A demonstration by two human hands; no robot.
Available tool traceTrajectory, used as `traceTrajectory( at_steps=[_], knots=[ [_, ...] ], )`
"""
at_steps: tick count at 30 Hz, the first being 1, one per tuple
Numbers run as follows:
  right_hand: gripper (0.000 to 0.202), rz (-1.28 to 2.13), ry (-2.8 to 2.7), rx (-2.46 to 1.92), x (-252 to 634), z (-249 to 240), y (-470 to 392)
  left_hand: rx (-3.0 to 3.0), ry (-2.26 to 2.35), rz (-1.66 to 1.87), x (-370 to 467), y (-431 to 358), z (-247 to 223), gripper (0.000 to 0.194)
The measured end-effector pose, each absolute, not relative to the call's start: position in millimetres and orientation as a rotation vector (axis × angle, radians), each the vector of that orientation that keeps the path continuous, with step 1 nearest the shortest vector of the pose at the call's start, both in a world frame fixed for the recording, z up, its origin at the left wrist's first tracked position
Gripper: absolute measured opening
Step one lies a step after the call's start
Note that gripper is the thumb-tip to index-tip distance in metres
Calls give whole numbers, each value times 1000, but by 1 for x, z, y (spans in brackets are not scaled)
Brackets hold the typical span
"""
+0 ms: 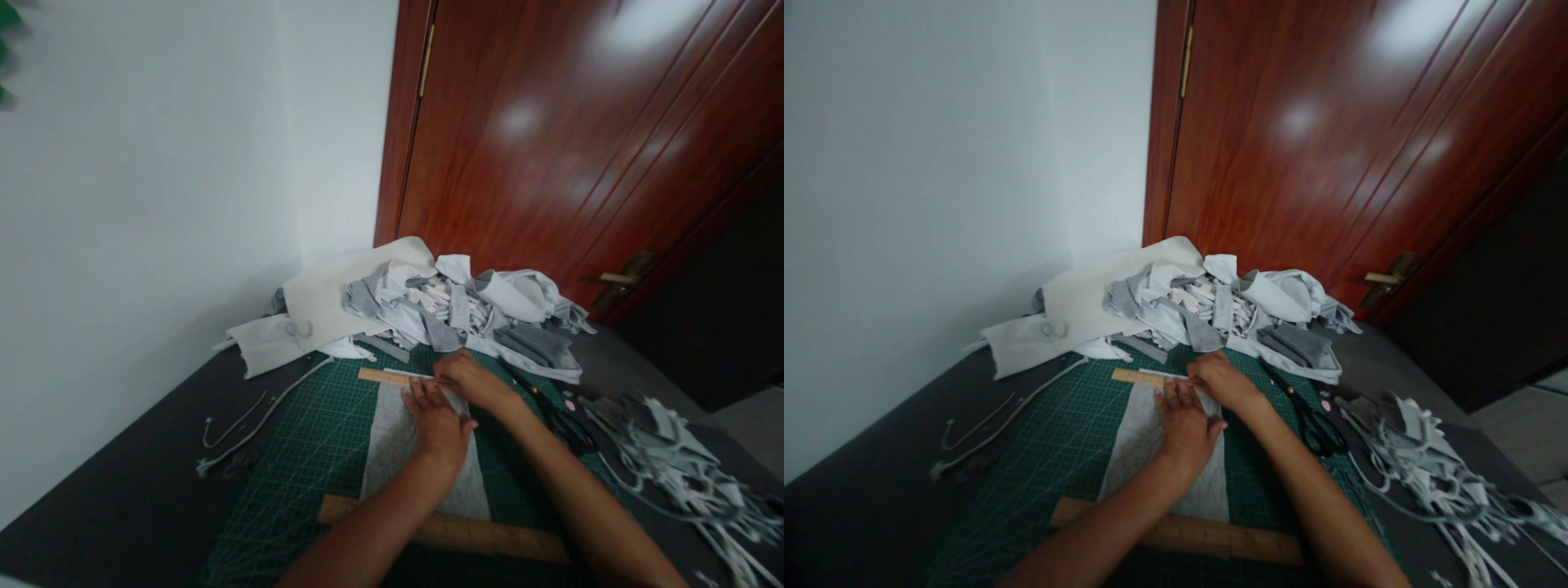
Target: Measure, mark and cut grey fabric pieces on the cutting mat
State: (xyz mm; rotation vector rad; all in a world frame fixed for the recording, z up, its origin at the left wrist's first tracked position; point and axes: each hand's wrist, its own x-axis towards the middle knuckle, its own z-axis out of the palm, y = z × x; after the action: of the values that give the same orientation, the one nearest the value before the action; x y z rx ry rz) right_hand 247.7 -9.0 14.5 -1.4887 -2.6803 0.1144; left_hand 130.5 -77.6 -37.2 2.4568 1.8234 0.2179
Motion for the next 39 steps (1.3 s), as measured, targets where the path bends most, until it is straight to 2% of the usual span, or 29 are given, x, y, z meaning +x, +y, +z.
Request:
traceTrajectory(
  at_steps=[32,39],
  knots=[
    [14,-140,-2708,-1680,291,13,-33,2463,1828,240,132,-76,-39,87],
    [16,-79,-2628,-1702,303,17,-30,2456,1821,277,133,-75,-42,89]
  ],
)
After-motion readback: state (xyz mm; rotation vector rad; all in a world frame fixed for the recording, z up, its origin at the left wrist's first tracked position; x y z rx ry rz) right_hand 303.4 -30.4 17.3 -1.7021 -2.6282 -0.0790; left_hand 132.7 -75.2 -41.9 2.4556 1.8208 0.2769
